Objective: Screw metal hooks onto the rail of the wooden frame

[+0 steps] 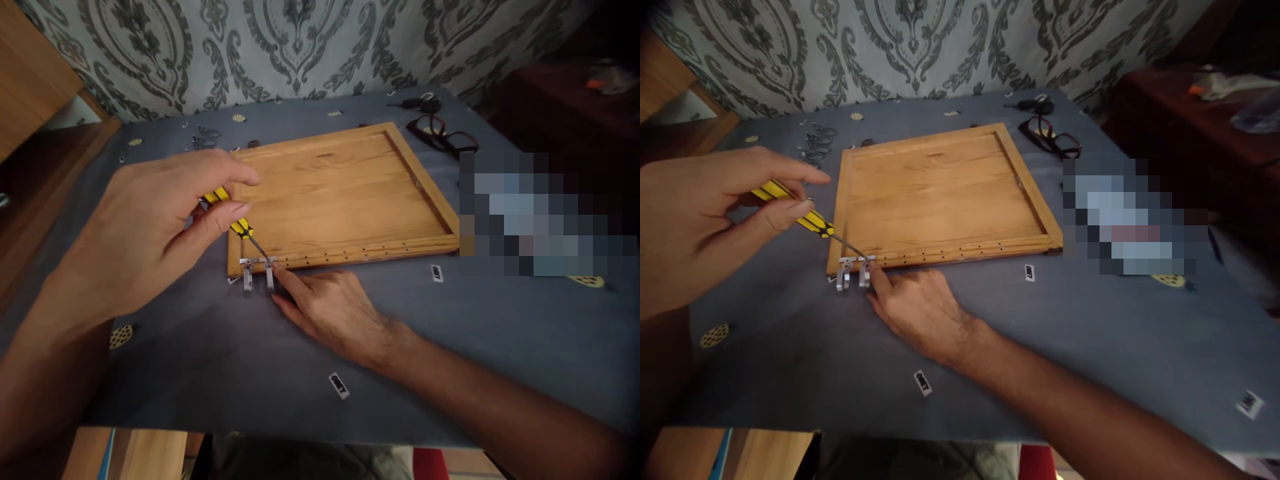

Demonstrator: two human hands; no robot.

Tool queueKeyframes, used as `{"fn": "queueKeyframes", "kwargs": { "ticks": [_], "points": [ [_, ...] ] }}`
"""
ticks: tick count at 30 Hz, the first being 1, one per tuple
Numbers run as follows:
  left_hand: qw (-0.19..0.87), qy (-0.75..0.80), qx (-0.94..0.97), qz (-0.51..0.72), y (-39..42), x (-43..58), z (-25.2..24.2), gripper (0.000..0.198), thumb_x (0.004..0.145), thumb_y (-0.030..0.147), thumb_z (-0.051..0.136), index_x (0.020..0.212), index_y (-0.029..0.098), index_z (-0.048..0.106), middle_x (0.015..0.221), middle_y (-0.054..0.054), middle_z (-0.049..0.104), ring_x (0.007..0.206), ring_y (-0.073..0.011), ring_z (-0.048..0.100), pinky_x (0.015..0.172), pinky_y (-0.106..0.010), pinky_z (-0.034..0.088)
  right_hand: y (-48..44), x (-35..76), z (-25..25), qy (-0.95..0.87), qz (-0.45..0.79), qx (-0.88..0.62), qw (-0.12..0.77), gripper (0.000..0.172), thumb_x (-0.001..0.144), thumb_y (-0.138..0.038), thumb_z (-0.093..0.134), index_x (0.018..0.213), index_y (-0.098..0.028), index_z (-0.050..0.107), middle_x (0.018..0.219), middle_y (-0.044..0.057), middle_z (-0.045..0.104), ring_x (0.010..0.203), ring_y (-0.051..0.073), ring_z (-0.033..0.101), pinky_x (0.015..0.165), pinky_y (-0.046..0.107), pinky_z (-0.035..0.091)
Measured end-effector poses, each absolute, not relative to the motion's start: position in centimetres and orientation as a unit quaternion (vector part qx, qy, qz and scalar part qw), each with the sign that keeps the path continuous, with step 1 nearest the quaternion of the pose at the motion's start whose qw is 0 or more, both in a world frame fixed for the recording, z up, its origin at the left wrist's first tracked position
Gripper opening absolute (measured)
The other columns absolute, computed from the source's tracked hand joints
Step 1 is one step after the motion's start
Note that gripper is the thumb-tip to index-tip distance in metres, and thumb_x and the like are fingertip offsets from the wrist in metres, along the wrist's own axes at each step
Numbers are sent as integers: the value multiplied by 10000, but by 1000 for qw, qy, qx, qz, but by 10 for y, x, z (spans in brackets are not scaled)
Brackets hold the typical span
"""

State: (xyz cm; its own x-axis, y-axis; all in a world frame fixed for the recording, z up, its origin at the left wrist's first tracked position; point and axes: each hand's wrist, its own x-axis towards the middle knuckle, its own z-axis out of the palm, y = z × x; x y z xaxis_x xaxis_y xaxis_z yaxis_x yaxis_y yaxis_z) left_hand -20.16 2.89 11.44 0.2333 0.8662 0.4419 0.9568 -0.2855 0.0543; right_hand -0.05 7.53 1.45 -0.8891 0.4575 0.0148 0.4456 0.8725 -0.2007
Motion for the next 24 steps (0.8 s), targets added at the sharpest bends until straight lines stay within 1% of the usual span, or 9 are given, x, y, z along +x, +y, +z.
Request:
{"fn": "queueKeyframes", "kwargs": {
  "ticks": [2,6,10,12,14,16,18,22,24],
  "points": [
    [118,-598,-774,-169,28,-201,116,296,967,381,489,1210,262,608,1011,54,690,776,-89,631,721,-229,432,75,0,12,-968,89,-230,44,425,994,-343,464,1337,-109,555,874,114,780,725,229,727,544,309,409],
    [143,-620,-761,-128,27,-202,117,345,973,460,437,1194,245,591,802,64,641,613,-75,566,650,-230,400,76,1,8,-968,82,-228,60,417,979,-347,483,1312,-115,577,846,97,783,680,215,717,520,303,372],
    [158,-619,-760,-115,29,-204,116,378,966,497,408,1186,250,592,745,65,599,592,-81,558,635,-226,422,75,0,8,-968,78,-229,62,412,980,-349,482,1302,-117,590,843,91,784,692,215,725,514,302,359],
    [155,-617,-762,-118,30,-205,116,390,965,497,395,1196,250,589,791,61,618,611,-83,571,680,-242,473,75,-1,9,-969,75,-229,56,424,983,-353,475,1315,-111,582,855,99,784,708,226,731,518,309,371],
    [145,-604,-774,-123,30,-205,115,402,963,489,390,1214,240,581,912,48,656,673,-91,606,752,-274,520,75,-2,10,-969,78,-229,46,440,989,-353,465,1340,-107,562,877,106,783,729,239,736,529,317,396],
    [132,-592,-785,-126,30,-204,115,401,965,469,389,1234,232,570,1033,32,670,772,-111,642,816,-296,538,76,-2,12,-969,84,-231,32,452,995,-353,454,1363,-106,541,904,118,782,745,251,740,545,326,424],
    [126,-584,-792,-127,30,-203,116,393,967,445,387,1247,229,560,1073,22,666,823,-124,650,833,-298,539,76,-2,14,-968,91,-233,18,460,998,-349,452,1379,-102,525,928,132,779,765,260,742,558,335,447],
    [125,-581,-794,-131,30,-201,116,405,957,455,393,1267,230,525,943,18,609,674,-99,610,686,-263,522,75,-2,17,-967,97,-235,0,467,1001,-340,448,1400,-103,506,973,138,775,815,268,744,573,344,470],
    [124,-595,-781,-140,30,-201,115,431,945,494,403,1292,257,496,964,12,574,629,-85,599,572,-222,464,75,-3,18,-967,94,-238,-4,467,1002,-339,448,1405,-110,503,961,130,778,816,267,745,574,342,469]
  ]
}}
